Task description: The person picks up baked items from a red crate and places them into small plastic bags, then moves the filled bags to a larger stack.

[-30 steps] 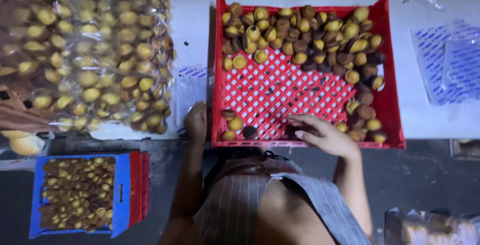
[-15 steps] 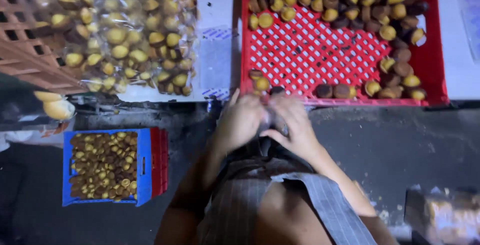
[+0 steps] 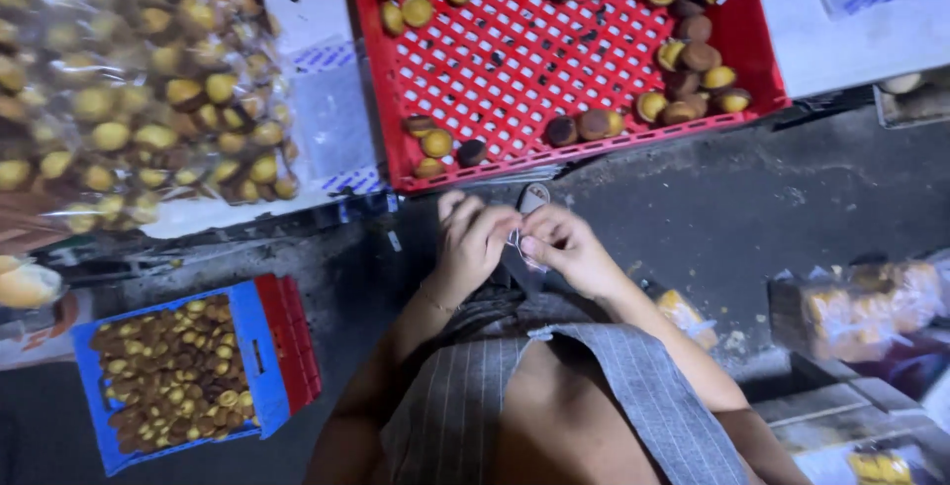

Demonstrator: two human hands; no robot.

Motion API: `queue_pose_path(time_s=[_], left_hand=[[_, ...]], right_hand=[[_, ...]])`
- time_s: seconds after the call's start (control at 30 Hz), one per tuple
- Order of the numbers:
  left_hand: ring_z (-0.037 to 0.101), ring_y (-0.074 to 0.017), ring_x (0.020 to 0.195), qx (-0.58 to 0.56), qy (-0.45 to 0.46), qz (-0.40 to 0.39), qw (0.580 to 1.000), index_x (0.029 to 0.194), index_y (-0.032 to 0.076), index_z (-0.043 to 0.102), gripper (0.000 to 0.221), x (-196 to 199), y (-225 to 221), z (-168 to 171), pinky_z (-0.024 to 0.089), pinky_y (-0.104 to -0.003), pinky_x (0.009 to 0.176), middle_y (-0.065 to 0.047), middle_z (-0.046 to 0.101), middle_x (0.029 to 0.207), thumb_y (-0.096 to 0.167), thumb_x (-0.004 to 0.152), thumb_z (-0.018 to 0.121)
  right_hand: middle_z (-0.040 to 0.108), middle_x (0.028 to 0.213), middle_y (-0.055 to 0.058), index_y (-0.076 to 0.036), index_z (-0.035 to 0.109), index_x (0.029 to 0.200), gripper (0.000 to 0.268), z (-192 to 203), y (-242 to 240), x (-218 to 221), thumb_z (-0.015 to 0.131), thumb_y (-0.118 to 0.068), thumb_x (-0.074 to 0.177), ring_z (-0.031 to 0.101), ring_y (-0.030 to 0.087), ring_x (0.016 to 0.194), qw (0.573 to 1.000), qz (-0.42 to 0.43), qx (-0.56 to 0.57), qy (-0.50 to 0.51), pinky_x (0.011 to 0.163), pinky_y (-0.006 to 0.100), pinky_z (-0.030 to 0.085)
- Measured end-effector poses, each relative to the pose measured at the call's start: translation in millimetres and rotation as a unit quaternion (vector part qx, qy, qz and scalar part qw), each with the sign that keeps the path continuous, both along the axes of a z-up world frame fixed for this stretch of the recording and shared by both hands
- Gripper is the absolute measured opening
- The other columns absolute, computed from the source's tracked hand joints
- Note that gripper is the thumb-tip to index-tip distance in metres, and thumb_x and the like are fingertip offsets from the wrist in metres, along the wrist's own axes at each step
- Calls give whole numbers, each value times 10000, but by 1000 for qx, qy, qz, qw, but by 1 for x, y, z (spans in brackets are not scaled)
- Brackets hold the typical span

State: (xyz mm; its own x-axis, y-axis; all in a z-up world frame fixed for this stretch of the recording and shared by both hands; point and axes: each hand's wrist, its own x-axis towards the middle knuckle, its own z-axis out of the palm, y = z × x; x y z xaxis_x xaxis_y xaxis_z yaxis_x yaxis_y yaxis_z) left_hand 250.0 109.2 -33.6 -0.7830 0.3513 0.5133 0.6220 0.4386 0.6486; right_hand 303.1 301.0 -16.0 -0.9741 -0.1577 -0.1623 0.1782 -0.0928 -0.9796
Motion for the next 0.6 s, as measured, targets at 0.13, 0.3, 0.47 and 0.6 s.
queue_pose_path(time_s=[0.13, 0.3, 0.47, 0.6], left_hand=[[617, -254, 666, 88, -259, -228, 935, 822, 160, 669, 129, -15, 23, 13, 476, -384, 808, 15, 586, 627, 96, 934, 662], [750, -313, 953, -101, -169, 64, 978, 955, 126, 815, 108, -20, 39, 9, 581, -421, 863, -95, 787, 1012, 163, 934, 716], [735, -289, 1010, -56, -225, 153, 961, 1014, 181, 825, 293, -5, 93, -50, 578, -401, 898, -50, 789, 1086, 18, 849, 646], [749, -292, 762, -46, -257, 171, 950, 1068, 125, 819, 374, 6, 125, 2, 582, -306, 674, -133, 784, 1049, -68, 855, 579]], right_hand=[[678, 695, 14, -64, 700, 799, 68, -17, 72, -23, 762, -35, 801, 597, 104, 683, 997, 4, -10, -82, 678, 259, 475], [644, 787, 189, -45, 691, 716, 253, 83, 117, -80, 724, -164, 936, 653, 402, 762, 924, 236, 245, 175, 740, 489, 512], [680, 835, 62, -172, 749, 1046, 160, -71, 201, -146, 708, -169, 890, 684, 295, 834, 611, 4, 752, 247, 745, 456, 498], [715, 952, 228, -69, 731, 1065, 445, -65, 226, -176, 816, -119, 632, 685, 471, 960, 827, 81, 515, 209, 829, 573, 516]])
